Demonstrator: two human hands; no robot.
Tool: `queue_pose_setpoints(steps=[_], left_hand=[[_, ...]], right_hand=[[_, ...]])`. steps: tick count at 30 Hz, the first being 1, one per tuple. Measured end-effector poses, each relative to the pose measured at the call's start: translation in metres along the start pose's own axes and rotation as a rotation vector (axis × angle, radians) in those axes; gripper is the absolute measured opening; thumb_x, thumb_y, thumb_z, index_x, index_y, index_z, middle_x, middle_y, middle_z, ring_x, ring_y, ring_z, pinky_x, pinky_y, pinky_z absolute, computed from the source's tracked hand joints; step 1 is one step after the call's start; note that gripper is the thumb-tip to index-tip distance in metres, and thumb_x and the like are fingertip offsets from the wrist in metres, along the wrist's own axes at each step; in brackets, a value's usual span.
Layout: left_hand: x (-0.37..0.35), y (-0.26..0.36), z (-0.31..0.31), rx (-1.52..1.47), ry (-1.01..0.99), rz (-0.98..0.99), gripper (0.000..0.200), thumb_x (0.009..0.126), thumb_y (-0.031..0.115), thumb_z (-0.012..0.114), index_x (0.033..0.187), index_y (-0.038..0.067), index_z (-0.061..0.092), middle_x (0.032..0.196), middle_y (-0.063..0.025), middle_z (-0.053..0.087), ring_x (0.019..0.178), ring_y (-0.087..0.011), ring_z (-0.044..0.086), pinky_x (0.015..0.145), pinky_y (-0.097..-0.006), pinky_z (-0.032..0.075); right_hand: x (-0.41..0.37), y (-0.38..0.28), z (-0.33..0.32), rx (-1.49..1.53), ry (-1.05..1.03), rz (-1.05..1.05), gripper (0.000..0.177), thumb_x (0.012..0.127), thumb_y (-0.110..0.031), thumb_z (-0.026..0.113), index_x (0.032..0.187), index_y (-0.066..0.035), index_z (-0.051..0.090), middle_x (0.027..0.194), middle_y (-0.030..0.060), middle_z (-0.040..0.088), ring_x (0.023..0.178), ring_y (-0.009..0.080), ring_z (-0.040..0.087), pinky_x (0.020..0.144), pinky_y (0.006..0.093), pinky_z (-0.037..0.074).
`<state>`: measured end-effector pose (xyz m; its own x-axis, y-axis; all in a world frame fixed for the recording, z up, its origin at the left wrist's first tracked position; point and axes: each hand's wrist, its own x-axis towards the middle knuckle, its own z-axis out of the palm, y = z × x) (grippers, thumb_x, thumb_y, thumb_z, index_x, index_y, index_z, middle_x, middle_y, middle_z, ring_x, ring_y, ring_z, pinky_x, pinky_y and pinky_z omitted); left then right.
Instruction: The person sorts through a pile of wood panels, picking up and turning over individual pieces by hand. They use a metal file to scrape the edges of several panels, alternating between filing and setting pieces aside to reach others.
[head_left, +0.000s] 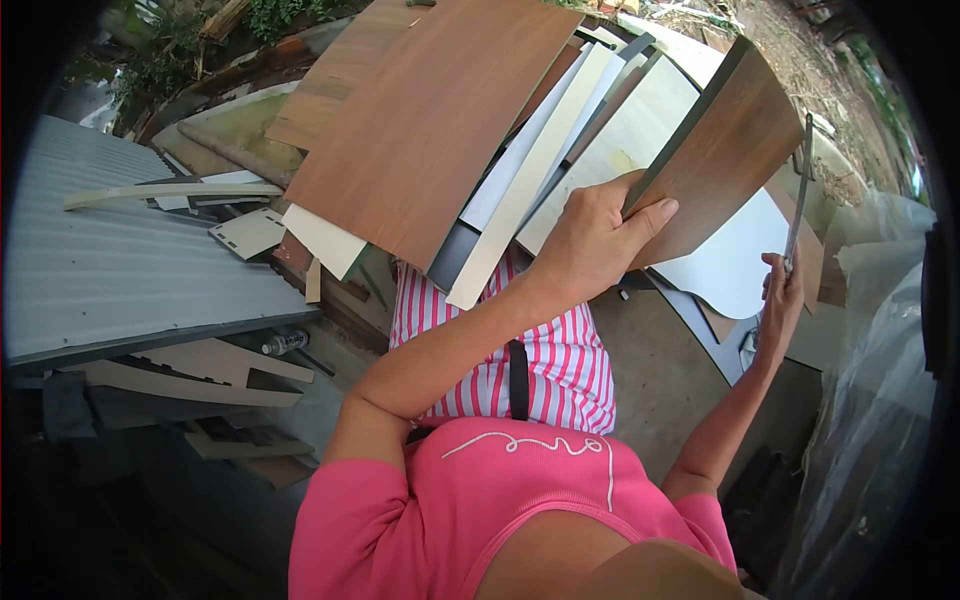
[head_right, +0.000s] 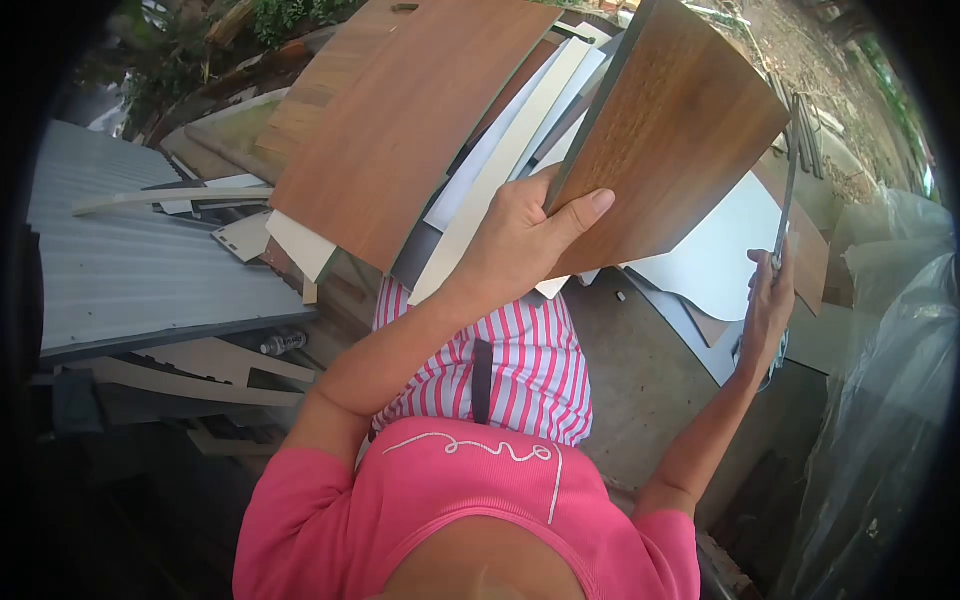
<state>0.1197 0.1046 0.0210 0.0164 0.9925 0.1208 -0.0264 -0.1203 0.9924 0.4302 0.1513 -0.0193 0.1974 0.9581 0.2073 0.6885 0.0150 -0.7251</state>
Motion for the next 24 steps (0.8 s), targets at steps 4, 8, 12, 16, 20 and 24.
queue_pose_setpoints(steps=[4, 8, 12, 16, 20, 24], left_hand=[[-0.021, 0.05, -0.047, 0.389, 0.164, 0.3, 0.03, 0.087, 0.015, 0.061, 0.113, 0.0, 0.059, 0.088, -0.0173, 0.067, 0.076, -0.0233, 0.068, 0.065, -0.0285, 0.052], [-0.031, 0.058, -0.076, 0.585, 0.234, 0.508, 0.031, 0.085, 0.008, 0.062, 0.116, 0.001, 0.058, 0.099, -0.0157, 0.067, 0.085, -0.0245, 0.068, 0.069, -0.0286, 0.053], [-0.036, 0.056, -0.093, 0.665, 0.299, 0.544, 0.03, 0.085, 0.006, 0.062, 0.114, 0.0, 0.059, 0.108, -0.014, 0.065, 0.093, -0.0253, 0.066, 0.074, -0.0306, 0.053], [-0.041, 0.053, -0.098, 0.712, 0.349, 0.522, 0.028, 0.085, 0.006, 0.062, 0.112, -0.002, 0.059, 0.106, -0.0143, 0.065, 0.092, -0.0246, 0.066, 0.074, -0.0299, 0.052], [-0.052, 0.052, -0.098, 0.633, 0.42, 0.457, 0.021, 0.085, 0.007, 0.064, 0.102, -0.004, 0.061, 0.085, -0.0133, 0.068, 0.074, -0.0195, 0.067, 0.064, -0.0273, 0.05], [-0.051, 0.047, -0.098, 0.601, 0.452, 0.441, 0.017, 0.084, 0.011, 0.066, 0.089, -0.005, 0.062, 0.07, -0.0109, 0.065, 0.059, -0.0149, 0.062, 0.055, -0.0267, 0.046]], right_hand=[[0.012, -0.087, -0.024, -0.05, 0.047, -0.346, 0.042, 0.094, -0.007, 0.047, 0.134, -0.017, 0.046, 0.09, 0.0035, 0.057, 0.067, 0.0081, 0.044, 0.06, 0.0241, 0.042], [-0.003, -0.165, -0.036, -0.076, 0.076, -0.837, 0.054, 0.079, 0.008, 0.055, 0.128, -0.016, 0.053, 0.085, 0.0064, 0.058, 0.07, 0.0143, 0.052, 0.06, 0.0258, 0.044], [-0.017, -0.198, -0.035, -0.131, -0.006, -1.114, 0.063, 0.065, 0.012, 0.061, 0.121, -0.018, 0.059, 0.08, 0.0085, 0.056, 0.07, 0.0216, 0.055, 0.059, 0.0283, 0.045], [-0.01, -0.193, -0.024, -0.113, -0.082, -1.016, 0.062, 0.068, 0.012, 0.063, 0.12, -0.022, 0.06, 0.079, 0.0075, 0.056, 0.07, 0.0205, 0.055, 0.059, 0.0309, 0.046], [0.025, -0.163, -0.004, -0.264, -0.004, -0.704, 0.047, 0.086, -0.002, 0.056, 0.127, -0.024, 0.053, 0.085, 0.0073, 0.058, 0.072, 0.0201, 0.057, 0.063, 0.0319, 0.046], [0.044, -0.153, -0.007, -0.251, 0.105, -0.671, 0.041, 0.091, -0.007, 0.051, 0.128, -0.026, 0.052, 0.082, 0.0074, 0.057, 0.07, 0.0202, 0.056, 0.063, 0.0328, 0.046]])
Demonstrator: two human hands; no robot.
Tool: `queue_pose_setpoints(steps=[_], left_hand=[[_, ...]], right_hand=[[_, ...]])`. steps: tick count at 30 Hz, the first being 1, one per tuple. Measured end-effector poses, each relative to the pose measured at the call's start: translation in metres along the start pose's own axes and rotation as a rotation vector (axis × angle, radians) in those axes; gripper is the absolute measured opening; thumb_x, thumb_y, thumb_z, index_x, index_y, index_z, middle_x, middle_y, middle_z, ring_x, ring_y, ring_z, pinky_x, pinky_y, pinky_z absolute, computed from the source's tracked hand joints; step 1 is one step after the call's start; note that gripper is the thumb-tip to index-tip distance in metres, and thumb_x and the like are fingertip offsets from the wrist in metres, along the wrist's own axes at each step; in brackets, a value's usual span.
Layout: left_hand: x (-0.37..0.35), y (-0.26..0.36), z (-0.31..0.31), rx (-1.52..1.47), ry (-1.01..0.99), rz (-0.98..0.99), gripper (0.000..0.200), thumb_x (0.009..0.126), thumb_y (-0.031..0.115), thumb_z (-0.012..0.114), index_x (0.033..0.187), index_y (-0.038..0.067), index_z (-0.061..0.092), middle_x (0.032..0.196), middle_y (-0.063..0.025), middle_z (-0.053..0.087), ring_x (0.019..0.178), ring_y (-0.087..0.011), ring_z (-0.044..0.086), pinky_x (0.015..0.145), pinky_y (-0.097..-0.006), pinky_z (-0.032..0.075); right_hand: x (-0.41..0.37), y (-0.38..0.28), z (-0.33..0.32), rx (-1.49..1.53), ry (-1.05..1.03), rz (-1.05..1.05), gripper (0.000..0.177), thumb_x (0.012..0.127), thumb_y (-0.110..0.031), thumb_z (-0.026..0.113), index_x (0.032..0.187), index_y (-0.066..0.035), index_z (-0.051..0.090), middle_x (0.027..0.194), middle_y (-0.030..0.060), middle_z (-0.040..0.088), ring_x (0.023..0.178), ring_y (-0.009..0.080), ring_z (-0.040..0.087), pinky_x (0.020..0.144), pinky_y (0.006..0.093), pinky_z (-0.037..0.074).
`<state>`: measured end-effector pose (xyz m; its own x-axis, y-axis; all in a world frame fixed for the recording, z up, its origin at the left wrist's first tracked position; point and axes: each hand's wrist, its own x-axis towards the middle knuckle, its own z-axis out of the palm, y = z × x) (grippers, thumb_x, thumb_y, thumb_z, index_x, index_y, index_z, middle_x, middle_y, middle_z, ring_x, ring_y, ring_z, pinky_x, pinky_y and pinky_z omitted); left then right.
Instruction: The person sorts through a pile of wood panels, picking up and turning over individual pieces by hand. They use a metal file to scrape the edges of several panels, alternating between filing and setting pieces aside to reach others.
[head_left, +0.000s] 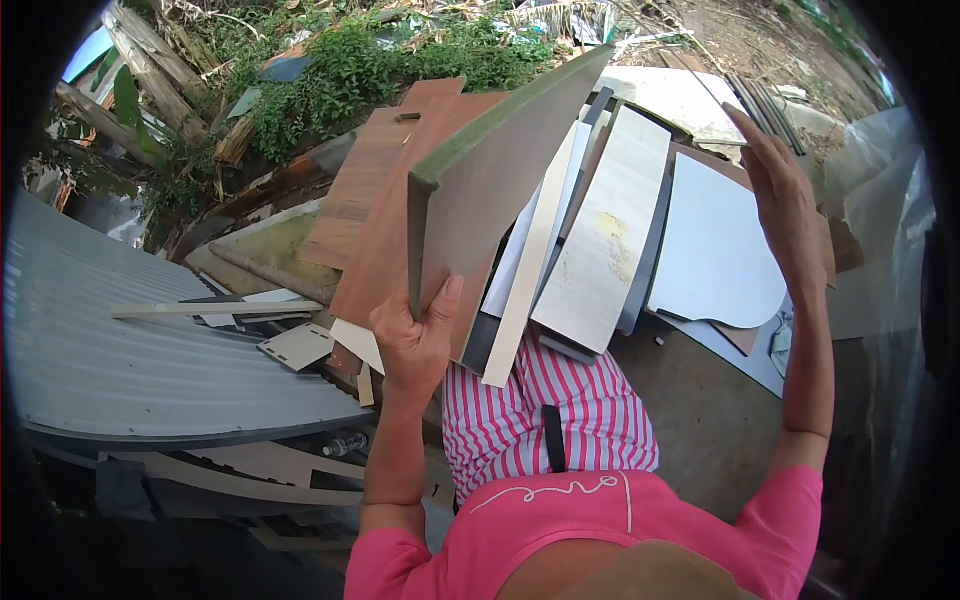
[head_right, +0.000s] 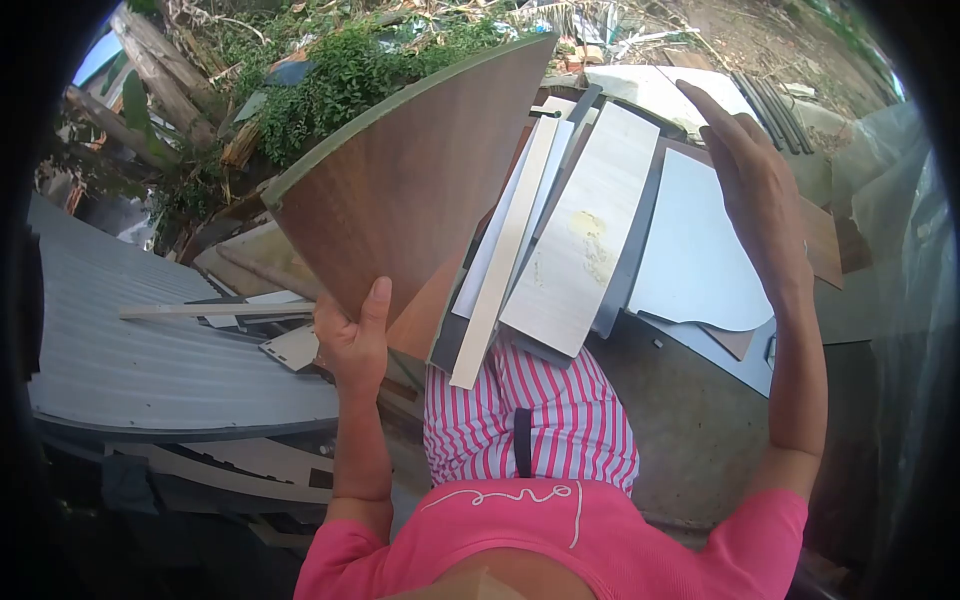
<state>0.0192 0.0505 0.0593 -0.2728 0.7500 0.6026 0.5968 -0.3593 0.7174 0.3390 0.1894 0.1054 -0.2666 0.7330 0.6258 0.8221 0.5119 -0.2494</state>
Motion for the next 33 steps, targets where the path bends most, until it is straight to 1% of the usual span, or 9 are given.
queue_pose_setpoints(steps=[7, 10, 12, 13, 16, 23, 27, 32, 33], left_hand=[[-0.003, 0.0, 0.004, -0.086, 0.051, -0.053, 0.018, 0.085, 0.012, 0.066, 0.084, -0.005, 0.061, 0.067, -0.0088, 0.064, 0.057, -0.0119, 0.058, 0.053, -0.0254, 0.043], [-0.006, -0.006, -0.004, -0.088, 0.095, -0.087, 0.02, 0.085, 0.013, 0.066, 0.081, -0.005, 0.061, 0.066, -0.0083, 0.064, 0.056, -0.0096, 0.056, 0.052, -0.025, 0.042], [-0.009, -0.009, -0.011, -0.089, 0.022, -0.271, 0.026, 0.087, 0.02, 0.063, 0.098, -0.003, 0.061, 0.095, -0.004, 0.062, 0.085, -0.01, 0.053, 0.079, -0.0245, 0.04], [-0.01, -0.009, -0.011, -0.078, 0.017, -0.282, 0.026, 0.087, 0.02, 0.063, 0.098, -0.003, 0.061, 0.095, -0.004, 0.062, 0.085, -0.01, 0.053, 0.079, -0.0245, 0.04], [-0.002, -0.008, -0.002, -0.126, 0.15, -0.197, 0.02, 0.086, 0.015, 0.065, 0.079, -0.003, 0.061, 0.07, -0.0022, 0.062, 0.061, -0.0071, 0.052, 0.057, -0.0222, 0.04], [-0.002, -0.025, -0.015, -0.307, 0.268, -0.203, 0.027, 0.086, 0.021, 0.065, 0.1, -0.002, 0.061, 0.099, -0.0041, 0.061, 0.089, -0.0099, 0.054, 0.084, -0.0256, 0.041], [0.008, -0.027, -0.017, -0.442, 0.375, -0.193, 0.027, 0.086, 0.02, 0.065, 0.102, -0.001, 0.06, 0.102, -0.0058, 0.061, 0.093, -0.012, 0.056, 0.086, -0.0274, 0.044], [0.008, -0.026, -0.019, -0.512, 0.419, -0.191, 0.031, 0.086, 0.021, 0.064, 0.108, -0.001, 0.057, 0.11, -0.0084, 0.058, 0.099, -0.0152, 0.056, 0.09, -0.0298, 0.044], [0.009, -0.025, -0.019, -0.529, 0.425, -0.2, 0.033, 0.087, 0.021, 0.063, 0.11, -0.001, 0.055, 0.111, -0.0086, 0.058, 0.101, -0.0163, 0.055, 0.09, -0.0311, 0.044]], right_hand=[[0.0, -0.006, 0.026, 0.037, -0.021, -0.24, 0.047, 0.087, -0.007, 0.054, 0.128, -0.03, 0.051, 0.079, 0.0058, 0.054, 0.066, 0.0186, 0.053, 0.058, 0.0331, 0.045], [0.008, 0.03, 0.042, -0.043, -0.021, -0.08, 0.04, 0.093, -0.018, 0.049, 0.133, -0.023, 0.047, 0.077, 0.0035, 0.054, 0.061, 0.0138, 0.051, 0.051, 0.0288, 0.044], [0.011, 0.024, 0.028, 0.724, -0.339, 0.515, 0.042, 0.096, -0.03, 0.045, 0.135, -0.013, 0.044, 0.074, 0.0008, 0.052, 0.056, 0.0074, 0.046, 0.045, 0.0236, 0.039], [0.011, 0.008, 0.02, 0.847, -0.364, 0.531, 0.046, 0.096, -0.034, 0.047, 0.136, -0.012, 0.042, 0.073, -0.0037, 0.046, 0.054, 0.0015, 0.039, 0.043, 0.0176, 0.032], [0.011, -0.012, 0.014, 0.888, -0.527, 0.391, 0.045, 0.096, -0.034, 0.047, 0.136, -0.013, 0.043, 0.073, -0.0029, 0.047, 0.055, 0.0025, 0.041, 0.043, 0.0176, 0.033], [-0.04, -0.023, 0.052, 0.757, -0.974, 0.577, 0.04, 0.098, -0.03, 0.043, 0.134, -0.013, 0.045, 0.071, -0.0025, 0.046, 0.055, 0.004, 0.039, 0.046, 0.0199, 0.034], [-0.029, -0.022, 0.045, 0.787, -0.735, 0.575, 0.042, 0.098, -0.029, 0.042, 0.135, -0.01, 0.043, 0.07, -0.0027, 0.045, 0.054, 0.0036, 0.037, 0.046, 0.019, 0.033], [-0.039, -0.033, 0.064, 0.663, -0.777, 0.35, 0.039, 0.098, -0.026, 0.043, 0.135, -0.013, 0.045, 0.068, -0.0007, 0.043, 0.057, 0.0064, 0.036, 0.05, 0.0228, 0.035], [-0.042, -0.037, 0.065, 0.617, -0.845, 0.399, 0.039, 0.098, -0.026, 0.042, 0.134, -0.013, 0.045, 0.078, 0.0051, 0.052, 0.065, 0.0113, 0.044, 0.062, 0.0268, 0.041]])
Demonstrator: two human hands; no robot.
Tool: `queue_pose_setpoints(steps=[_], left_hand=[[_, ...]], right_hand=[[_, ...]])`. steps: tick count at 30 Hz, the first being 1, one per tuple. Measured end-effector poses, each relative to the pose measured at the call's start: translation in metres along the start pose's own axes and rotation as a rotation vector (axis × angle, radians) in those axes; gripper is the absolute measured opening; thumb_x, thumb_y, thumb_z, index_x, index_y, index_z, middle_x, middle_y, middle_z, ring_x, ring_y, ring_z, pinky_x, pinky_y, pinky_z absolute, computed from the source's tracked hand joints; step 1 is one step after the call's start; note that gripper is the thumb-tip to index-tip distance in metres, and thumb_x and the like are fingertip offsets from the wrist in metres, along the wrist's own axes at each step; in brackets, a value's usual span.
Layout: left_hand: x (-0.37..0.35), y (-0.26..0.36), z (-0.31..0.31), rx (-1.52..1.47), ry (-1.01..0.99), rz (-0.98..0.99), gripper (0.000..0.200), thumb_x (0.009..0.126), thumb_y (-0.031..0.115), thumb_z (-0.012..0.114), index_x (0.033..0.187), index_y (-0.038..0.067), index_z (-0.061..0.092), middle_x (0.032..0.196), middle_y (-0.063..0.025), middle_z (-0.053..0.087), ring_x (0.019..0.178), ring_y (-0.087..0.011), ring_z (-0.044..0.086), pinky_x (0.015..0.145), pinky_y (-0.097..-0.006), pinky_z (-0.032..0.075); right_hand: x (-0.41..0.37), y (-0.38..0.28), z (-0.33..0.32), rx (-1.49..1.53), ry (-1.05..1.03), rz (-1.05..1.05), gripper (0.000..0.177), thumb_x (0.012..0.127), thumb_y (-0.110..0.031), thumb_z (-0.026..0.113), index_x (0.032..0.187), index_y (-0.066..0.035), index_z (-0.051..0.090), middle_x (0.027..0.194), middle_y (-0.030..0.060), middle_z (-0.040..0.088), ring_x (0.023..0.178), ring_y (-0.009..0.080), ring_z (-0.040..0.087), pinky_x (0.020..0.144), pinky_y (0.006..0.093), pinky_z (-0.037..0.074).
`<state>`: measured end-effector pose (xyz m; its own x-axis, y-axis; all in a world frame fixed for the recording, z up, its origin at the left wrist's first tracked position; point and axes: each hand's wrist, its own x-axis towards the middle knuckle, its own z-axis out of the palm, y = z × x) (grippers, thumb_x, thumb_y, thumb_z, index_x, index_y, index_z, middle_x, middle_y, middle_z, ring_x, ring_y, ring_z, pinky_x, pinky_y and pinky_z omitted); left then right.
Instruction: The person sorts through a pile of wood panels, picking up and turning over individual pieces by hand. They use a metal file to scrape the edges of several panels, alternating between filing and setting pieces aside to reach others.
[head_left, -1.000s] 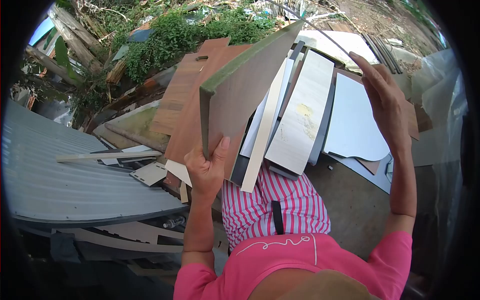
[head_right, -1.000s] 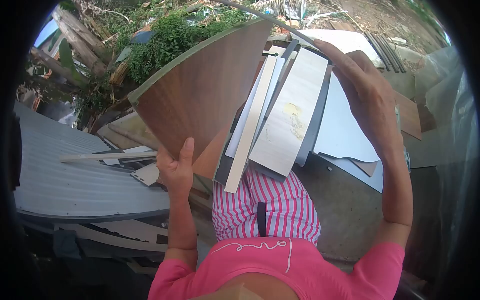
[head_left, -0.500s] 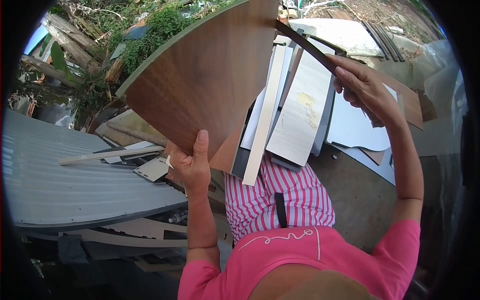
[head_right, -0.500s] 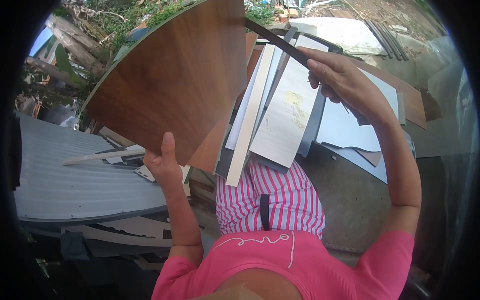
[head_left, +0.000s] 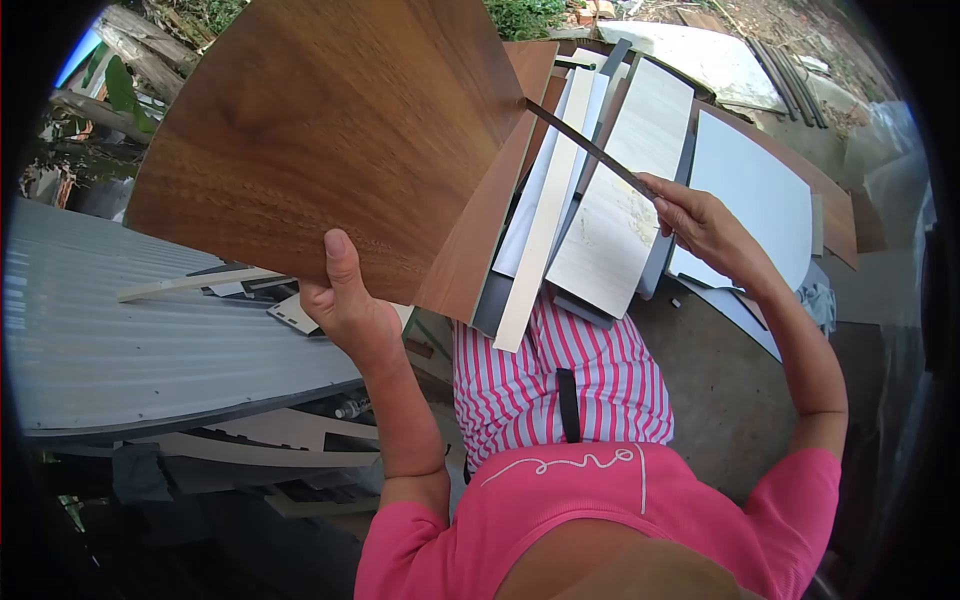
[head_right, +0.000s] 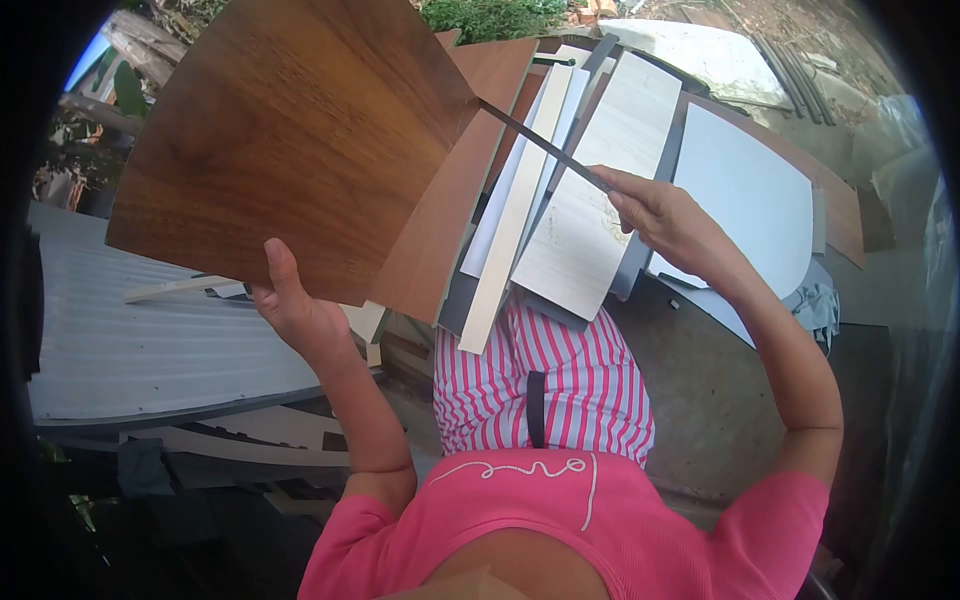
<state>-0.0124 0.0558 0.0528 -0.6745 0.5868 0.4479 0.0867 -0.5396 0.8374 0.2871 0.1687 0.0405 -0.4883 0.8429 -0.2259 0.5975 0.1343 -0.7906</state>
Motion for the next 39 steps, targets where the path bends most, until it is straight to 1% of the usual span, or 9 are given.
queue_pose_setpoints(steps=[3, 9, 15, 16, 17, 19, 27, 33, 39], left_hand=[[0.004, 0.003, 0.003, -0.066, 0.091, -0.082, 0.038, 0.088, 0.022, 0.062, 0.116, 0.0, 0.051, 0.114, -0.0089, 0.055, 0.105, -0.0182, 0.054, 0.093, -0.0335, 0.043], [0.03, 0.009, 0.0, -0.443, 0.273, -0.445, 0.038, 0.093, 0.021, 0.052, 0.124, 0.001, 0.044, 0.121, -0.0113, 0.052, 0.111, -0.0246, 0.051, 0.096, -0.0393, 0.043], [0.043, 0.007, 0.009, -0.639, 0.511, -0.805, 0.024, 0.093, 0.014, 0.049, 0.112, -0.002, 0.051, 0.108, -0.0144, 0.059, 0.098, -0.0257, 0.058, 0.088, -0.0395, 0.049], [0.031, 0.011, 0.006, -0.553, 0.185, -0.681, 0.018, 0.092, 0.011, 0.05, 0.104, -0.002, 0.053, 0.099, -0.0131, 0.062, 0.092, -0.0246, 0.06, 0.082, -0.0379, 0.051], [0.03, 0.015, 0.007, -0.543, 0.179, -0.679, 0.018, 0.092, 0.011, 0.05, 0.104, -0.002, 0.053, 0.099, -0.0131, 0.062, 0.092, -0.0246, 0.06, 0.082, -0.0379, 0.051], [0.029, 0.02, 0.01, -0.467, 0.335, -0.797, 0.015, 0.09, 0.008, 0.053, 0.101, -0.002, 0.053, 0.097, -0.0114, 0.062, 0.09, -0.0233, 0.061, 0.079, -0.0359, 0.053], [0.02, 0.025, 0.004, -0.677, 0.186, -0.86, 0.017, 0.088, 0.005, 0.056, 0.104, -0.002, 0.054, 0.099, -0.0127, 0.062, 0.089, -0.0229, 0.062, 0.076, -0.0333, 0.056], [0.022, 0.018, 0.003, -0.627, 0.266, -0.902, 0.018, 0.088, 0.006, 0.056, 0.105, -0.001, 0.054, 0.101, -0.0127, 0.062, 0.087, -0.0228, 0.063, 0.073, -0.0332, 0.057], [0.027, 0.006, -0.018, -0.615, 0.226, -0.906, 0.022, 0.089, 0.007, 0.055, 0.11, 0.0, 0.053, 0.105, -0.0125, 0.062, 0.091, -0.0251, 0.062, 0.075, -0.0349, 0.056]], right_hand=[[0.003, 0.01, 0.005, -0.103, -0.123, 0.038, 0.039, 0.097, -0.024, 0.043, 0.134, -0.012, 0.045, 0.096, 0.0123, 0.062, 0.076, 0.0161, 0.055, 0.076, 0.0305, 0.047], [-0.005, 0.021, 0.032, 0.01, 0.41, -0.179, 0.041, 0.097, -0.014, 0.039, 0.138, -0.014, 0.04, 0.112, 0.0113, 0.055, 0.09, 0.0191, 0.053, 0.084, 0.0326, 0.044], [-0.009, -0.025, 0.113, -0.124, 0.358, -0.821, 0.073, 0.074, 0.009, 0.06, 0.134, -0.029, 0.044, 0.092, 0.0153, 0.051, 0.078, 0.0297, 0.054, 0.064, 0.0383, 0.046], [-0.006, -0.03, 0.123, -0.146, 0.376, -0.87, 0.076, 0.07, 0.008, 0.063, 0.133, -0.03, 0.045, 0.09, 0.0155, 0.051, 0.078, 0.029, 0.054, 0.064, 0.0381, 0.046], [-0.002, -0.034, 0.131, -0.154, 0.382, -0.884, 0.077, 0.068, 0.009, 0.063, 0.132, -0.031, 0.046, 0.089, 0.0152, 0.052, 0.079, 0.0291, 0.054, 0.063, 0.0378, 0.046], [0.007, -0.039, 0.138, -0.166, 0.435, -0.888, 0.078, 0.068, 0.009, 0.063, 0.132, -0.031, 0.047, 0.09, 0.0148, 0.052, 0.079, 0.0283, 0.054, 0.063, 0.0369, 0.047], [0.039, -0.029, 0.096, -0.147, 0.682, -0.466, 0.057, 0.087, 0.003, 0.049, 0.135, -0.028, 0.043, 0.087, 0.0095, 0.048, 0.075, 0.0212, 0.052, 0.066, 0.0366, 0.047], [0.037, -0.025, 0.105, -0.44, 0.689, -0.773, 0.062, 0.083, 0.0, 0.058, 0.133, -0.035, 0.044, 0.088, 0.0117, 0.051, 0.076, 0.0243, 0.056, 0.062, 0.0363, 0.048], [0.072, 0.026, 0.043, -0.219, 0.856, -0.239, 0.043, 0.097, -0.018, 0.042, 0.139, -0.028, 0.038, 0.085, 0.0083, 0.049, 0.075, 0.0201, 0.051, 0.073, 0.0376, 0.044]])
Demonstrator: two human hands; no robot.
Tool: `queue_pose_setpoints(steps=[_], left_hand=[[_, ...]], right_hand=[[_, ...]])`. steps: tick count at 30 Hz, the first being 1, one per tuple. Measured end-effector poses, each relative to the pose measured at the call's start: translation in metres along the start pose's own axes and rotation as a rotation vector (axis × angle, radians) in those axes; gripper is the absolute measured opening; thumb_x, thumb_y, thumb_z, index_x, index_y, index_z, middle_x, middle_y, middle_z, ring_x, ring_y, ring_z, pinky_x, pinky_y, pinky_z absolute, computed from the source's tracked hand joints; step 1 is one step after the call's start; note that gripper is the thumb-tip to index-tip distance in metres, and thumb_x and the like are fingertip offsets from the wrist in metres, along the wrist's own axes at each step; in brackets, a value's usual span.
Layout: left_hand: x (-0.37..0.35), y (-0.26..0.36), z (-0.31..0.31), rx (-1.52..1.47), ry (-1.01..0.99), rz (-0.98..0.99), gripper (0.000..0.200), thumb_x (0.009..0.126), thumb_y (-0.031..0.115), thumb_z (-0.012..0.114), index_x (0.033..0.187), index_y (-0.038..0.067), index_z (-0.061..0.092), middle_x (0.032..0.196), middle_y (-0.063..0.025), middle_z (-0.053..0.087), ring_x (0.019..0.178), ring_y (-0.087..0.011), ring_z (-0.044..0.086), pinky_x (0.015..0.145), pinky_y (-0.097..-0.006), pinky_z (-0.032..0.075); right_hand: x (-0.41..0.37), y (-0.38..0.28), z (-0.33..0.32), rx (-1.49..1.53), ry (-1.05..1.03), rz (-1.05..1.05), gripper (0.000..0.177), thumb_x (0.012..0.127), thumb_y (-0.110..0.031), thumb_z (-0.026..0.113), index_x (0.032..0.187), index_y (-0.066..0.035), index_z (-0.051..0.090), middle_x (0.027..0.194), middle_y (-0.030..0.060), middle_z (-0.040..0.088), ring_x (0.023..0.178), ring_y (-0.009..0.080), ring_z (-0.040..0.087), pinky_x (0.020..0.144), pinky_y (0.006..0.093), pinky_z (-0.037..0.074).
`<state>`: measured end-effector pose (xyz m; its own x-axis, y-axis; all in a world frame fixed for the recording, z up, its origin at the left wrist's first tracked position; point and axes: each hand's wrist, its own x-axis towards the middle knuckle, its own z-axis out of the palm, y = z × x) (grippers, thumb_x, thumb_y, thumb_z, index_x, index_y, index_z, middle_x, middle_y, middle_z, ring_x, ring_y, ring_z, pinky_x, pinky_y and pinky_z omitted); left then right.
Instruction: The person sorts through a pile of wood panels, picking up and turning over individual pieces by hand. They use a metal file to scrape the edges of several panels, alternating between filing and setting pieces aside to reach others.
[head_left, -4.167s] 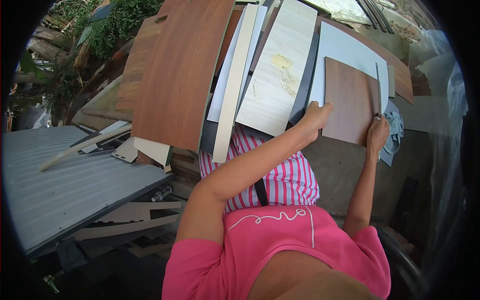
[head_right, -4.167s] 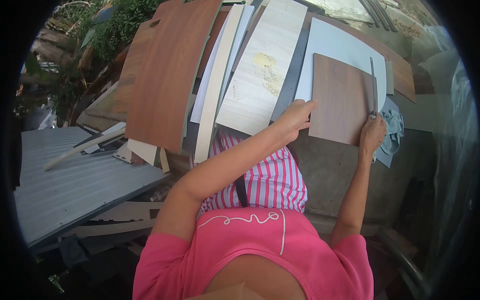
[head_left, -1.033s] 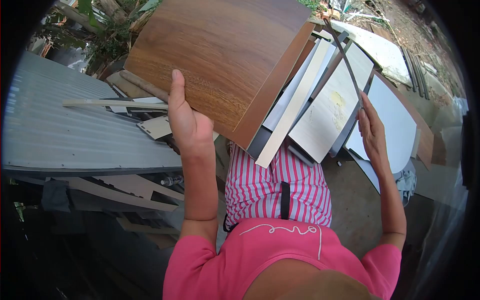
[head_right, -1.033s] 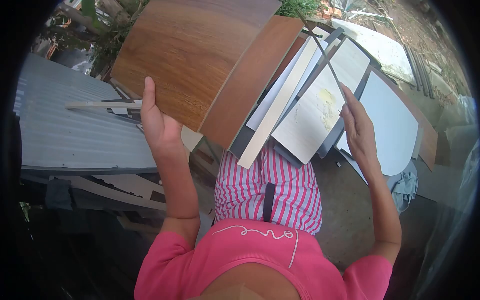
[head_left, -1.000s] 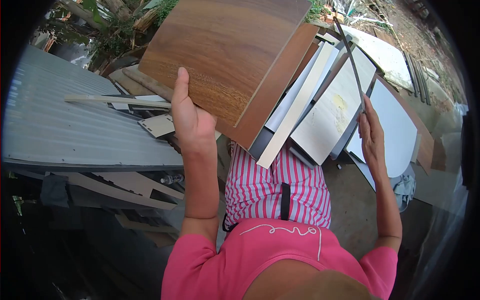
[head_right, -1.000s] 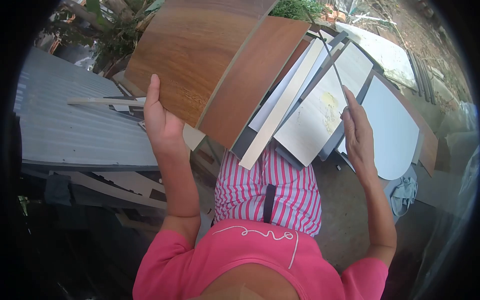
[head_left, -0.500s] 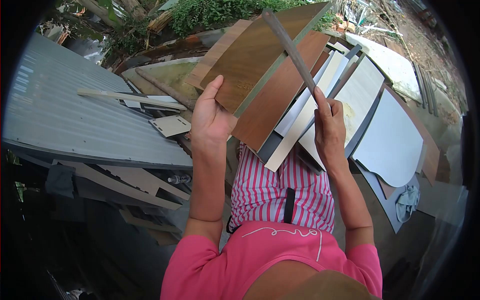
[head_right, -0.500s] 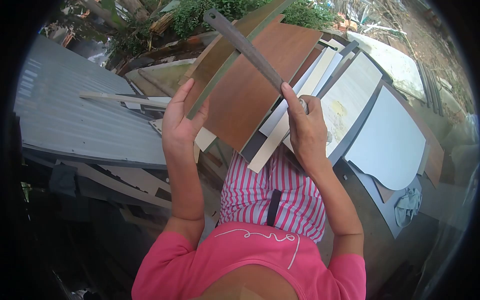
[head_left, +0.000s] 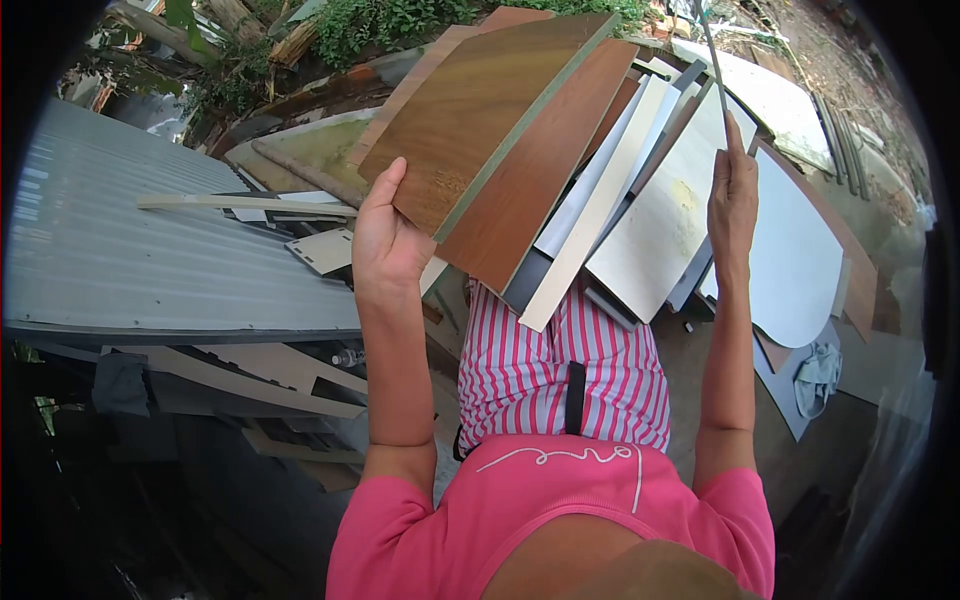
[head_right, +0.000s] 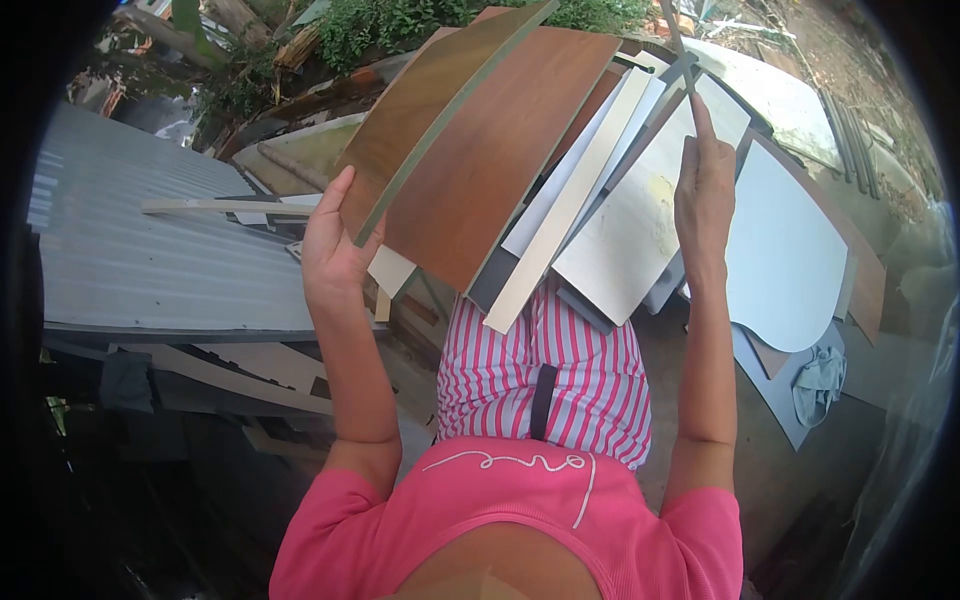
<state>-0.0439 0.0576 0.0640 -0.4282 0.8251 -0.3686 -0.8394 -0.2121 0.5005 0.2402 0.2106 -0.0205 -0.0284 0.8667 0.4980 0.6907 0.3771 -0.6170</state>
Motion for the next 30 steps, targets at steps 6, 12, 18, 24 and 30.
queue_pose_setpoints(steps=[6, 12, 18, 24, 30], left_hand=[[0.054, -0.024, -0.016, 0.07, 0.12, 0.069, 0.031, 0.091, 0.009, 0.051, 0.12, 0.002, 0.047, 0.12, -0.0131, 0.055, 0.111, -0.0271, 0.053, 0.094, -0.044, 0.045], [0.141, -0.059, -0.052, 0.095, 0.08, -0.084, 0.035, 0.093, 0.012, 0.047, 0.127, 0.002, 0.041, 0.126, -0.0139, 0.049, 0.115, -0.0304, 0.049, 0.098, -0.0506, 0.042], [0.172, -0.063, -0.063, 0.234, -0.001, -0.062, 0.044, 0.094, 0.013, 0.045, 0.134, 0.002, 0.033, 0.136, -0.0154, 0.04, 0.126, -0.0324, 0.038, 0.104, -0.0559, 0.03], [0.135, -0.037, -0.045, 0.184, 0.109, -0.199, 0.072, 0.091, 0.018, 0.051, 0.142, -0.001, 0.004, 0.149, -0.0167, 0.012, 0.138, -0.0324, 0.011, 0.11, -0.0567, 0.013], [0.099, -0.029, -0.038, 0.223, 0.085, -0.227, 0.08, 0.09, 0.019, 0.054, 0.143, -0.001, -0.003, 0.149, -0.0205, 0.004, 0.139, -0.0366, 0.001, 0.109, -0.0581, 0.012]], right_hand=[[-0.038, 0.047, -0.017, 0.094, -0.074, 0.132, 0.042, 0.097, -0.016, 0.042, 0.139, -0.023, 0.039, 0.083, 0.0093, 0.05, 0.079, 0.0175, 0.05, 0.079, 0.034, 0.042], [-0.094, 0.042, -0.043, 0.156, -0.244, 0.334, 0.041, 0.094, -0.015, 0.046, 0.135, -0.017, 0.042, 0.081, 0.0121, 0.049, 0.076, 0.023, 0.05, 0.074, 0.0342, 0.041], [-0.128, 0.042, -0.06, 0.14, -0.303, 0.441, 0.043, 0.094, -0.017, 0.048, 0.136, -0.015, 0.041, 0.085, 0.0106, 0.049, 0.077, 0.0197, 0.047, 0.075, 0.0307, 0.041], [-0.135, 0.07, -0.075, 0.081, -0.21, 0.487, 0.044, 0.091, -0.017, 0.051, 0.134, -0.013, 0.04, 0.087, 0.0154, 0.051, 0.08, 0.0278, 0.052, 0.075, 0.0377, 0.042], [-0.133, 0.107, -0.101, -0.036, -0.044, 0.529, 0.045, 0.091, -0.014, 0.051, 0.134, -0.012, 0.04, 0.088, 0.0148, 0.051, 0.081, 0.0275, 0.052, 0.076, 0.0373, 0.042]])
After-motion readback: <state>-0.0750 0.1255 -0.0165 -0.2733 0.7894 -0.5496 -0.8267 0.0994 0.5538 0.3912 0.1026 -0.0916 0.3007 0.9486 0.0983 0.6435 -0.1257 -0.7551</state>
